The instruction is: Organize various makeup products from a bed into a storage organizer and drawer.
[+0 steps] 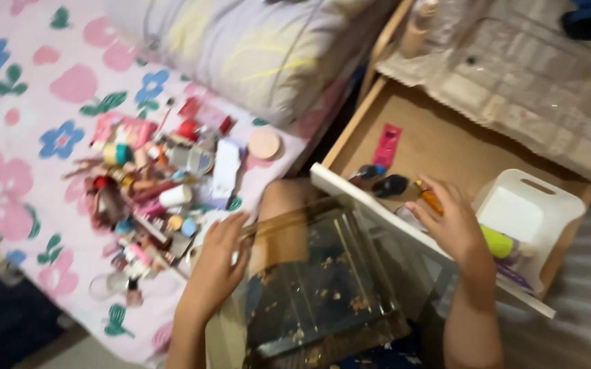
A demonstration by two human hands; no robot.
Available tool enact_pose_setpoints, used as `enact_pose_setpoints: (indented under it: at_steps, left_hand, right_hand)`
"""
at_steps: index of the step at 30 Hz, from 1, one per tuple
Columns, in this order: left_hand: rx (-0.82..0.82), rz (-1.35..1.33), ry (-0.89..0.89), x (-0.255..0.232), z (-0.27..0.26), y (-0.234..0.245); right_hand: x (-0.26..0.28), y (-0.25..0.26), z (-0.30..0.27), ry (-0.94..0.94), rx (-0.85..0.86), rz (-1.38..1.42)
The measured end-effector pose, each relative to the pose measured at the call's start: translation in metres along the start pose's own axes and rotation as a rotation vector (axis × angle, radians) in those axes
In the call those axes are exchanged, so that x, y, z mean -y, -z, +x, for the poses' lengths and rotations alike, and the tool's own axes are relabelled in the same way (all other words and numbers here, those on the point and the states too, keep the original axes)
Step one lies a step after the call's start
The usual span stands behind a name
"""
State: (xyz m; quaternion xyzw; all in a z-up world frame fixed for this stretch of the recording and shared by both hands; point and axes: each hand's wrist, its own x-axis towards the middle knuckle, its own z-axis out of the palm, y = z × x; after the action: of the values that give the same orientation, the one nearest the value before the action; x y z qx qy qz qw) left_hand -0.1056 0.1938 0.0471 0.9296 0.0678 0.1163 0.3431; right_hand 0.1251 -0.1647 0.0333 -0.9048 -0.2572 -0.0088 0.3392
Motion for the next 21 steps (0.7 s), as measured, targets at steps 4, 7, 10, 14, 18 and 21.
enact_pose_setpoints:
  at_steps: [4,7,10,14,18,21]
  left_hand:
    - [-0.192,-0.072,0.194,0.026,-0.079,-0.016]
    - [-0.301,-0.134,0.329,0.018,-0.108,-0.028]
    - [-0.337,-0.11,0.357,0.003,-0.108,-0.033]
    - [-0.305,-0.172,0.133,-0.013,-0.099,-0.039]
    - [-0.246,-0.256,0.075,-0.026,-0.089,-0.046]
    - [-0.198,-0.28,0.045,-0.033,-0.085,-0.05]
  right_hand:
    - [0.013,-0.008,0.02,0.09,0.091,-0.07]
    - [0.013,-0.019,0.028,-0.009,0.133,-0.062]
    - [0.004,-0.033,0.03,-0.075,0.149,-0.035]
    - [0.014,-0.04,0.027,-0.149,0.091,-0.123]
    - [0.015,-0.042,0.025,-0.229,0.056,-0.208]
    - [0.001,-0.036,0.028,-0.209,-0.029,-0.17]
